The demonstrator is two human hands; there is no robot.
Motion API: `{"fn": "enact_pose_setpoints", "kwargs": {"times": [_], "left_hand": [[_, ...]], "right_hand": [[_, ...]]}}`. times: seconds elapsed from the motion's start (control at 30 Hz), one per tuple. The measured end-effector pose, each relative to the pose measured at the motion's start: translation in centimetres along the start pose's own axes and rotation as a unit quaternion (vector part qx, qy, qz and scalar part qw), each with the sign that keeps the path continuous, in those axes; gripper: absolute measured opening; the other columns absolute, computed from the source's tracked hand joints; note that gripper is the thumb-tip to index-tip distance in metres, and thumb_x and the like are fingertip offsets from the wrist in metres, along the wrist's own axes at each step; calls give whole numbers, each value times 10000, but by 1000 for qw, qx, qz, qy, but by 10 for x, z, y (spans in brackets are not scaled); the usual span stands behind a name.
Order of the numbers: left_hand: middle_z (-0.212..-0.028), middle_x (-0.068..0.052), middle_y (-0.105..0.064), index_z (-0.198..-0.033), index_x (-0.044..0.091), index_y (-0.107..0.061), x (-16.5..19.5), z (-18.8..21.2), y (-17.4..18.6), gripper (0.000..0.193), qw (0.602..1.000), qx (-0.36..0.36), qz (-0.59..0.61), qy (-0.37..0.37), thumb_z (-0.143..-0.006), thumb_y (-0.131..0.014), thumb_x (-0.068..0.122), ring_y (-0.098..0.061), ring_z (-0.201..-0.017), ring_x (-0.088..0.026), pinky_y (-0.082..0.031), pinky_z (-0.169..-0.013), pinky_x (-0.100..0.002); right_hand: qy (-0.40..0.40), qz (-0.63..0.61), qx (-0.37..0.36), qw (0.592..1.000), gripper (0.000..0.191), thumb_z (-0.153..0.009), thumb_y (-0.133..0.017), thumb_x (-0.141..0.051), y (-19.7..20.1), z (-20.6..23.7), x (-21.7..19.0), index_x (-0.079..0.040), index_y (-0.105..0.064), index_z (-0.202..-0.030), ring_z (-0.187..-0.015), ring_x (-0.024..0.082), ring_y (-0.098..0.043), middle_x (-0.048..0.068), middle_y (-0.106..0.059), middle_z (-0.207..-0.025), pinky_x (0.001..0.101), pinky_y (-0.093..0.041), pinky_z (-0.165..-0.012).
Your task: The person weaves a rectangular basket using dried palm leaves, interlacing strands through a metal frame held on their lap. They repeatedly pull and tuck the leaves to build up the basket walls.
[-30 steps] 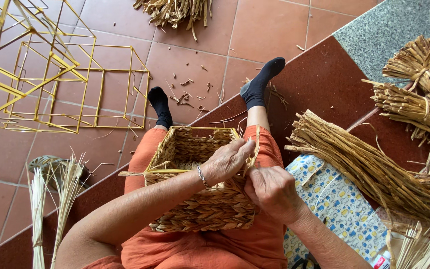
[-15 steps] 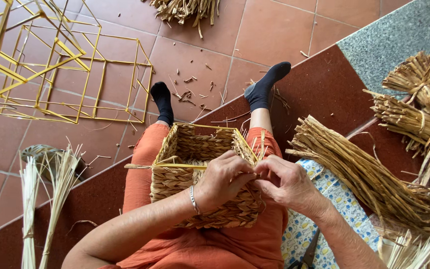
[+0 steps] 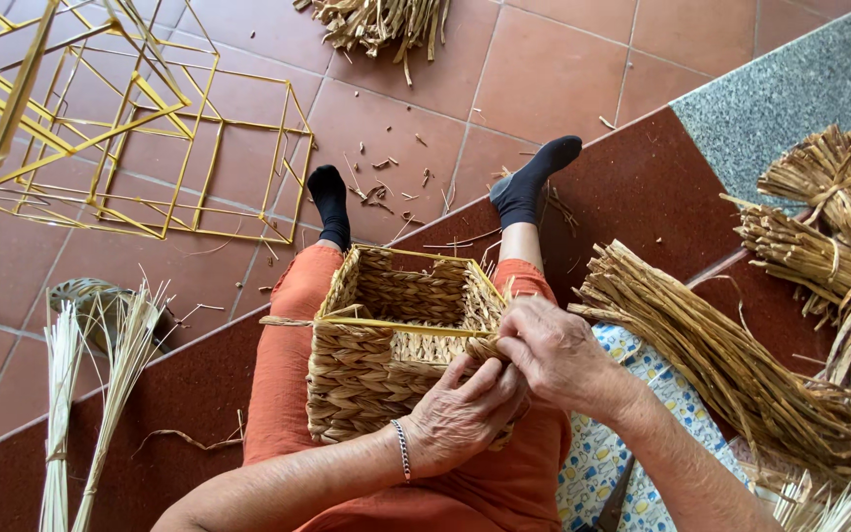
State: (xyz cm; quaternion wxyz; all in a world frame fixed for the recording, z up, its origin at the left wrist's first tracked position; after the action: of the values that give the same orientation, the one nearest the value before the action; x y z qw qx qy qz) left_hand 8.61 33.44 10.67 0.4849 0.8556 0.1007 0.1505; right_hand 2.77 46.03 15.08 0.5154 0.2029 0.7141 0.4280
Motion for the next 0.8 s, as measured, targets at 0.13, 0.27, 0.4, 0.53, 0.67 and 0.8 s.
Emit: {"fn": "enact_pose_setpoints", "kwargs": {"times": [0.13, 0.27, 0.4, 0.53, 0.67, 0.8], "left_hand": [[-1354, -163, -571, -1323, 35, -628, -8, 6, 4, 497, 990, 4, 142, 14, -855, -663, 200, -555, -1248, -306, -453, -1087, -456], [-1254, -112, -639, -1217, 81, -656, -47, 13, 19, 292, 976, 53, 193, 86, -926, -670, 99, -593, -1151, -265, -474, -1009, -430], [-1131, -138, -670, -1148, 42, -683, -96, -1, 17, 275, 958, 81, 192, 197, -926, -674, 204, -614, -1092, -325, -493, -935, -464], [-960, -135, -736, -1070, 100, -726, -107, -20, -21, 251, 917, -166, 291, 218, -942, -651, 303, -696, -948, -339, -536, -826, -477], [-841, -127, -750, -947, 135, -762, -110, -23, -28, 229, 894, -201, 302, 264, -914, -662, 338, -728, -815, -343, -561, -733, -480], [-806, -132, -747, -908, 138, -779, -112, -20, -23, 221, 895, -172, 295, 288, -887, -686, 337, -722, -789, -358, -567, -710, -474]], "right_hand": [[-24, 56, -75, 995, 82, -893, -664, -120, -6, -5, -10, -57, -611, -897, -822, 294, -629, 103, -629, -845, 439, -485, -750], [-122, 117, -176, 970, 161, -848, -719, -229, -3, -5, -3, -105, -626, -888, -779, 285, -619, 98, -622, -832, 447, -465, -793], [-58, 68, -134, 987, 103, -781, -706, -102, 9, -11, -19, -75, -615, -821, -794, 259, -628, 80, -638, -787, 426, -492, -745], [-11, 84, -54, 995, 154, -771, -775, -142, 21, -11, -26, -80, -635, -779, -679, 236, -651, 67, -654, -691, 417, -497, -675], [-39, 229, -92, 968, 170, -875, -764, -181, -1, 6, -28, -80, -668, -777, -455, 172, -606, 39, -629, -544, 371, -495, -552], [-11, 288, -55, 956, 214, -903, -734, -144, -16, 45, -39, -92, -658, -710, -420, 116, -578, 21, -618, -499, 326, -447, -410]]}}
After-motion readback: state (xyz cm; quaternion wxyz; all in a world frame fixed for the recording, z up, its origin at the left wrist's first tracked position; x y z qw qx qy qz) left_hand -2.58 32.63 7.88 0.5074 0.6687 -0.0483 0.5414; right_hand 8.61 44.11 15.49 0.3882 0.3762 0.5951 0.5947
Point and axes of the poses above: each hand's wrist, its own z-axis away from the middle knuckle, its own y-axis out of the back of the hand, x = y × z, the point moved 6 cm from there along -z, towards the middle knuckle
